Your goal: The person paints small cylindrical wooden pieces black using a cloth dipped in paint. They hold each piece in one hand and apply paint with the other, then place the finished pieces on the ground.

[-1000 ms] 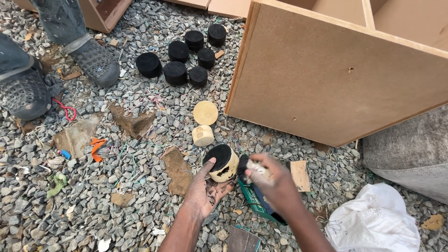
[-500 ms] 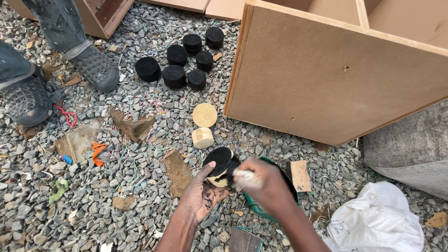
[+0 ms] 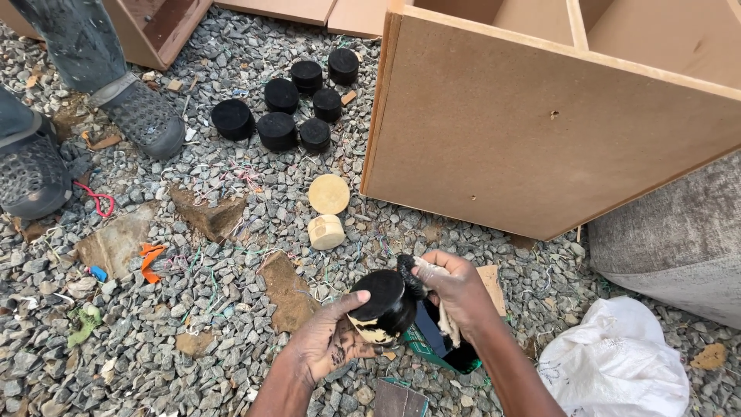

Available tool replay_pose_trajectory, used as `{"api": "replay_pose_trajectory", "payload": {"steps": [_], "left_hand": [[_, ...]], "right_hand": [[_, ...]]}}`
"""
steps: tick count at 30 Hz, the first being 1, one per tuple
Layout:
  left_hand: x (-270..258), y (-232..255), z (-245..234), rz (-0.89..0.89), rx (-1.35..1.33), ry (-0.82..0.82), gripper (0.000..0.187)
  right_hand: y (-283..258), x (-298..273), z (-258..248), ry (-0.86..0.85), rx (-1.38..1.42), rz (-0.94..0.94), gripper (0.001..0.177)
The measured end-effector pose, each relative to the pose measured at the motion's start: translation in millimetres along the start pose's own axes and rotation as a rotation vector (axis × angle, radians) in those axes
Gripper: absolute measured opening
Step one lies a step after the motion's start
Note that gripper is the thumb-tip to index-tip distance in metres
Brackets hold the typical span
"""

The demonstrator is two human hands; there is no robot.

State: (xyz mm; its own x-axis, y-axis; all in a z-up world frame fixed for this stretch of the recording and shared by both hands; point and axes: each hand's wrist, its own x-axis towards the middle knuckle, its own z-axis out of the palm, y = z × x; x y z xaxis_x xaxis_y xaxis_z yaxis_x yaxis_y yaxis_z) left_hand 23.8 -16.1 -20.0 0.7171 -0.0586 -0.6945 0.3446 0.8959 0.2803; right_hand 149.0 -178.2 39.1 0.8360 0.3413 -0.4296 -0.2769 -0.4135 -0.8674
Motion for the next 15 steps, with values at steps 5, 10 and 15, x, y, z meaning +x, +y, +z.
{"api": "replay_pose_trajectory", "payload": {"steps": [5,10,15], "left_hand": [[5.1,7.2,-9.2,0.107,-0.103,0.054,0.055],[21.3,4.3,-13.2,0.115,-0.173,0.054,0.047],[17.1,6.1,-14.1,0.145,-0.252,0.117,0.043]], "right_hand": [[-19.9,-37.2,35.2,-0.077,-0.218,-0.125,0.011],[-3.8,-48.4,59.5,-0.400,-0.792,-0.504,0.015],[20.4,-26.6,54.8,-0.102,-0.821,-0.850,0.017]]}}
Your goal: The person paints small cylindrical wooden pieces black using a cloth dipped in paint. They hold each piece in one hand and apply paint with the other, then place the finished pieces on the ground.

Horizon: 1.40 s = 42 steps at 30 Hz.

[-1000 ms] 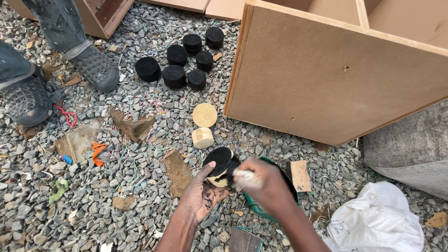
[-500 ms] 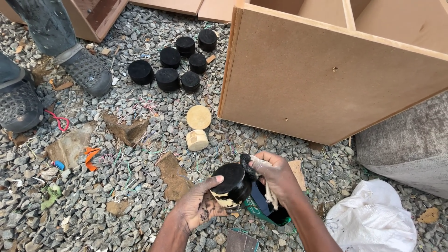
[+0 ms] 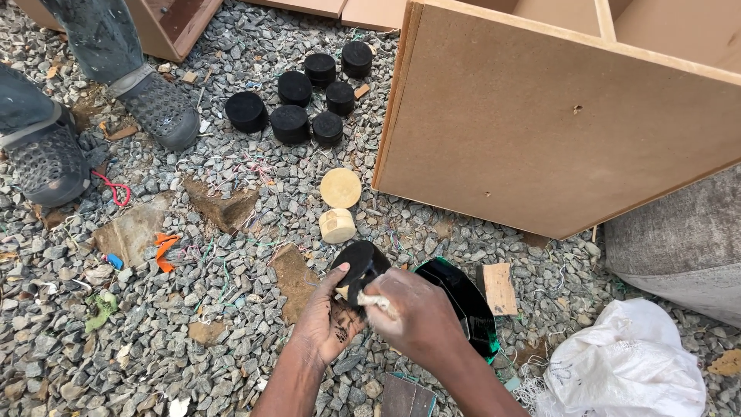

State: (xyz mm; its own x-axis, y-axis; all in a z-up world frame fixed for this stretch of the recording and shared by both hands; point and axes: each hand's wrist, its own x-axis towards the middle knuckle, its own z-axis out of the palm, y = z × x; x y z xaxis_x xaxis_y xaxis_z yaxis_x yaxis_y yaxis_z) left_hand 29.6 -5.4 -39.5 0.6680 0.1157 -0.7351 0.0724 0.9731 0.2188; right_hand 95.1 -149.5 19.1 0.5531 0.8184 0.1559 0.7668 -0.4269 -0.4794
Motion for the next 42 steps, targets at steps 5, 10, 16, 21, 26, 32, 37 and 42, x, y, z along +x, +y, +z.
{"api": "replay_pose_trajectory", "payload": {"steps": [5,10,16,21,26,32,37,42], "left_hand": [[-21.7,-1.6,15.2,-0.005,0.171,0.053,0.060],[-15.3,-5.9,11.6,0.063,0.329,0.057,0.045],[-20.0,-2.7,15.8,0.074,0.080,0.040,0.053],[-11.8,2.5,3.7,0.100,0.044,0.002,0.035],[-22.5,15.3,-0.4,0.053,0.334,-0.044,0.047],[-12.2,2.0,-2.3,0.015,0.589,-0.020,0.064],[-5.9,-1.3,4.9,0.042,0.293,-0.035,0.046],[-7.5,-1.4,1.7,0.066,0.130,0.117,0.042]], "right_hand": [[-1.0,10.3,-22.4,0.145,0.413,0.532,0.025],[10.1,9.8,-34.5,0.205,0.758,0.846,0.010],[-22.2,8.5,-22.7,0.051,0.394,0.780,0.006],[-26.8,8.0,-20.6,-0.183,0.358,0.684,0.010],[2.4,7.3,-26.9,-0.022,0.430,0.631,0.010],[8.7,7.9,-39.1,0.138,0.581,0.742,0.009],[-17.0,12.8,-38.0,0.090,0.610,0.845,0.009],[-6.3,1.3,-5.4,-0.095,0.241,0.438,0.017]]}}
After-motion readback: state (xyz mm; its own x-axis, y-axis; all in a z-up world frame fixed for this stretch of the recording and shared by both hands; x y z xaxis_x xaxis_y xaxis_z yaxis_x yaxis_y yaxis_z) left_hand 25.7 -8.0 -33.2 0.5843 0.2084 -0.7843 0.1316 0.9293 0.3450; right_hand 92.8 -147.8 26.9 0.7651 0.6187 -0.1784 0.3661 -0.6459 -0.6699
